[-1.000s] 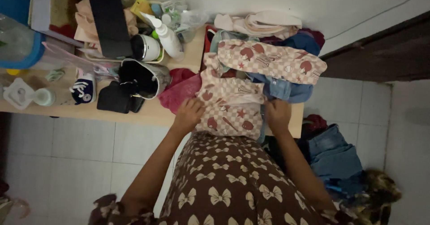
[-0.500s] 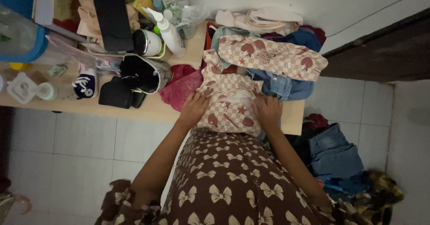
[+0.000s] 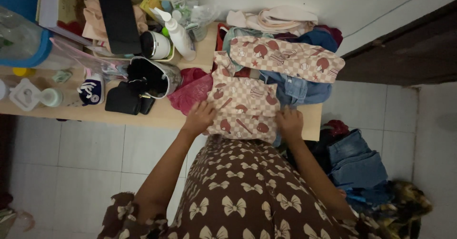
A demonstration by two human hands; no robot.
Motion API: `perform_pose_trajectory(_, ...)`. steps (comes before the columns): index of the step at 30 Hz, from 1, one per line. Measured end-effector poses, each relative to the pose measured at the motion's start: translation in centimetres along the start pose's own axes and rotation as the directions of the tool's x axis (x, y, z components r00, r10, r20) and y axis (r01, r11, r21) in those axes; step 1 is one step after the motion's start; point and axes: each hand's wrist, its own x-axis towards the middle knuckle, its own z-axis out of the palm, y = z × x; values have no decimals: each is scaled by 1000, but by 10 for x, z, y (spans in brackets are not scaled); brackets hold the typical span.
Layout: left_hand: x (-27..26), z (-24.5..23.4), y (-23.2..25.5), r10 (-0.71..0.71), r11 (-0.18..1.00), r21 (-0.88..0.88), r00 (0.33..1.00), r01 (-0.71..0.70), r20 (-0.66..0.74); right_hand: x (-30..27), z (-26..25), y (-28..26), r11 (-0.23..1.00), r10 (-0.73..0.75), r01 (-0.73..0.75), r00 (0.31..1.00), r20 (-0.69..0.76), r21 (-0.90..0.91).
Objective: Folding various laundry items on a surface.
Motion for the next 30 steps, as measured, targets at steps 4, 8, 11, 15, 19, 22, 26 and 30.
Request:
perform_pose_trajectory(4,-10,36,-6,109,987,113,992,-116,70,0,-4,1,987,-153,155,988,35,-51)
perform_pose_trajectory(8,12,-7,2,15,1000,-11,1000,-15,23,26,-32,-16,992,-115,115,993,8,-46)
perform_pose_trajectory(11,34,-55,10,-275,949,-142,960,281,56,30,-23,-22,998,-28,29,999,-21,47)
perform_pose_trajectory(15,38,-26,-1,-362,930,-133,912,341,-194,52,-11,-44,977,-59,23,984,166,214)
perform_pose_trajectory(19,52,-7,-4,-331,944,-81,913,321,-240,81,-30,-75,979,-139,161,976,-167,127)
perform_pose_trajectory(22,55,-10,-7,-376,923,-175,899,342,-224,80,22,-43,992,-17,-17,965,263,126)
perform_pose_trajectory(26,48,-23,-12,-506,852,-314,813,419,-287,72,29,-26,988,-52,73,986,156,-136)
perform_pose_trajectory(30,33,-10,-26,-796,583,-502,573,639,-195,74,20,-27,990,-59,78,985,161,-120)
